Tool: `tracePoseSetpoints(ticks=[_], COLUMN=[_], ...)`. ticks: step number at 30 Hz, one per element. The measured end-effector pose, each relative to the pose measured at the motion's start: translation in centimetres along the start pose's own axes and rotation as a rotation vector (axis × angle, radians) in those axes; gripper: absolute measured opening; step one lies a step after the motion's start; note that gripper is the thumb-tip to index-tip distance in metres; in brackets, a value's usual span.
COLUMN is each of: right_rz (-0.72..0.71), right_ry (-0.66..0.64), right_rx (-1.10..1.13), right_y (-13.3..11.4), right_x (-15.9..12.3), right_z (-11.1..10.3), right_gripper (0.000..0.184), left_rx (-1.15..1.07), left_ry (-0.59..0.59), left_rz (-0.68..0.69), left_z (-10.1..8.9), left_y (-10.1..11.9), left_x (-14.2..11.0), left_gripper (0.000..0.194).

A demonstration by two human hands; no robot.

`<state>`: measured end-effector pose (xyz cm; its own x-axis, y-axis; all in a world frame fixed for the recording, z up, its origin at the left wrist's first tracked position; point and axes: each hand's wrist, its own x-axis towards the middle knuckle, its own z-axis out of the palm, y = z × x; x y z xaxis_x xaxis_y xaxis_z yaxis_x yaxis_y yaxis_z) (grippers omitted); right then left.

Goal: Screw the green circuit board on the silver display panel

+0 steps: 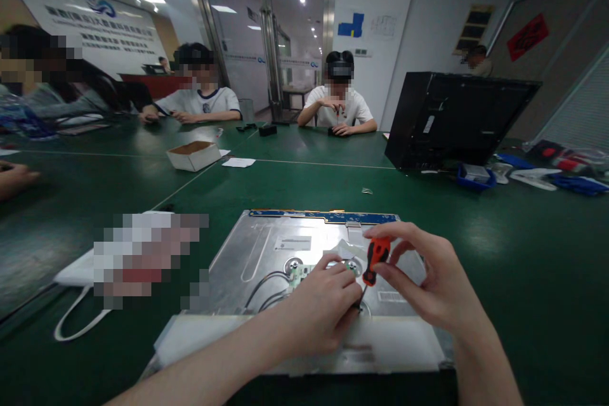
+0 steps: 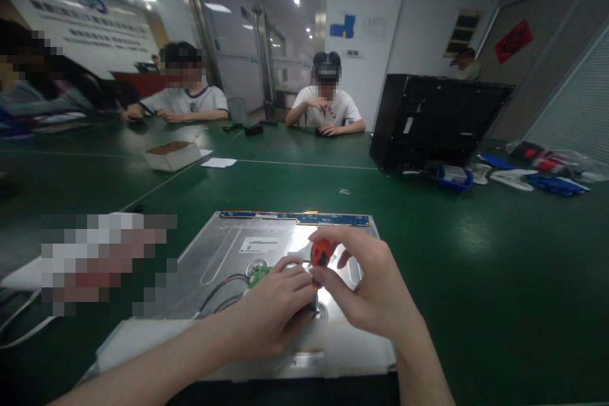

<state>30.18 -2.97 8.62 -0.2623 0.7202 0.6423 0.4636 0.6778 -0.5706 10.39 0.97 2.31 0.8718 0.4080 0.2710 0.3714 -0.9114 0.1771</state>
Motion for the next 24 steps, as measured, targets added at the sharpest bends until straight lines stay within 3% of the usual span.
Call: tracePoseSetpoints(ticks=[8,13,24], right_rz=[0.076,0.006,-0.005], right_ry=[-0.003,-0.017,-0.118], right_rx=[0.011,-0.062,-0.001], right_y=[0.12,0.07,-0.10], right_x=[-0.07,0.10,-0.24], right_z=[0.37,0.12,-0.36], right_gripper=[0.031,0.029,0.047], left_rx=[-0.032,0.021,0.068], left_ry=[-0.011,0.005,0.012], left_rz=[-0.026,-0.032,-0.046], left_z=[-0.20,0.20,0.41], left_y=[0.19,0.22,0.52], left_x=[0.06,0.11,0.15], left_gripper=[0.003,0.002,0.004])
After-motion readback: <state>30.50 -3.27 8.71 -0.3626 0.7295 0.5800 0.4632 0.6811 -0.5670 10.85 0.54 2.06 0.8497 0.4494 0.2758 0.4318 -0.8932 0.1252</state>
